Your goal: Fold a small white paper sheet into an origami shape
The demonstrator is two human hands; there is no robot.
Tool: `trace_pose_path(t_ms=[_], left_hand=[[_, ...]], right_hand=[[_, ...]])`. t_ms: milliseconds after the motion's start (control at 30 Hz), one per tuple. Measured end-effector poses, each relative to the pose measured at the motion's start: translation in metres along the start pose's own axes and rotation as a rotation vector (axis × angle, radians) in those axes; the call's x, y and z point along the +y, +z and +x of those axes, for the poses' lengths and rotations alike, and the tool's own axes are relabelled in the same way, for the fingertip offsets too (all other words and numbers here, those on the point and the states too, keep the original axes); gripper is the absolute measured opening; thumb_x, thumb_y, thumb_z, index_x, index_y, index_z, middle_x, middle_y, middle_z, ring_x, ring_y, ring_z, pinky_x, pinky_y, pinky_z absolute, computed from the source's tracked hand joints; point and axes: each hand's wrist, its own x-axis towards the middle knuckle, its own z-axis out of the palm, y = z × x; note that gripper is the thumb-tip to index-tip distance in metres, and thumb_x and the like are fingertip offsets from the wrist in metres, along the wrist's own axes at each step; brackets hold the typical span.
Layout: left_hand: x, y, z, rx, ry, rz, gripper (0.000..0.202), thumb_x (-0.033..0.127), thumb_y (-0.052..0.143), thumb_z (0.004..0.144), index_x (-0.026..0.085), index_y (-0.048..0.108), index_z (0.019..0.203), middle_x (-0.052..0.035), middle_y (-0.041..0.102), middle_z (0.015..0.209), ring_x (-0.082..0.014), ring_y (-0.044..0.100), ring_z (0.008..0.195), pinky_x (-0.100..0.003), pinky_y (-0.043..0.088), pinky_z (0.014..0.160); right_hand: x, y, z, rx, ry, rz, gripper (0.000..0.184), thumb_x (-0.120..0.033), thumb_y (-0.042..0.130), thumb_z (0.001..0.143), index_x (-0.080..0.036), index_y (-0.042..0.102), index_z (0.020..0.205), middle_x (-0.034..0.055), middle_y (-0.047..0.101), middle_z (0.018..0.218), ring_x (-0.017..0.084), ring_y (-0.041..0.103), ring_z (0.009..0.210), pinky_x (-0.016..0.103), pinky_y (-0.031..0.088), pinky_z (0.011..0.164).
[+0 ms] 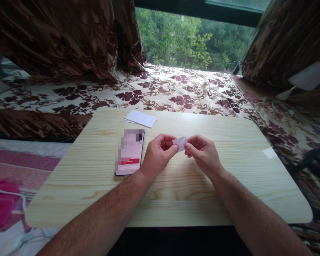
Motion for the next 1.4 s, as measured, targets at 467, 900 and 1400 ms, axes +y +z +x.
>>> trace_pose_path(t_ms=[467,900,1400], left_hand=[[-0.001,-0.004,0.002,-0.009,0.008,0.035,0.03,0.033,0.072,0.08,0.013,0.074,0.101,-0.0037,0.07,0.082,-0.0098,0.051,0.061,-0.023,0.039,0.057],[-0.004,-0.005,0.002,-0.046,-0.035,0.016,0.036,0.039,0.071,0.081,0.013,0.074,0.105,-0.002,0.064,0.071,-0.0108,0.05,0.06,-0.025,0.038,0.056],[-0.005,-0.004,0.003,-0.055,0.007,-0.061,0.037,0.03,0.076,0.078,0.014,0.07,0.111,0.0018,0.059,0.072,-0.0074,0.047,0.059,-0.022,0.035,0.054]], right_hand=[[0.013,-0.004,0.001,0.025,-0.185,0.072,0.011,-0.019,0.075,0.078,-0.02,0.073,0.089,0.0021,0.072,0.079,0.013,0.062,0.063,0.027,0.052,0.056],[0.013,-0.004,0.002,0.052,-0.205,0.066,0.011,-0.019,0.075,0.078,-0.021,0.073,0.088,0.0016,0.07,0.079,0.014,0.063,0.064,0.027,0.054,0.054],[0.009,-0.002,0.001,0.072,-0.155,0.11,0.016,-0.019,0.077,0.075,-0.019,0.072,0.09,0.0016,0.072,0.079,0.013,0.065,0.063,0.026,0.057,0.054]])
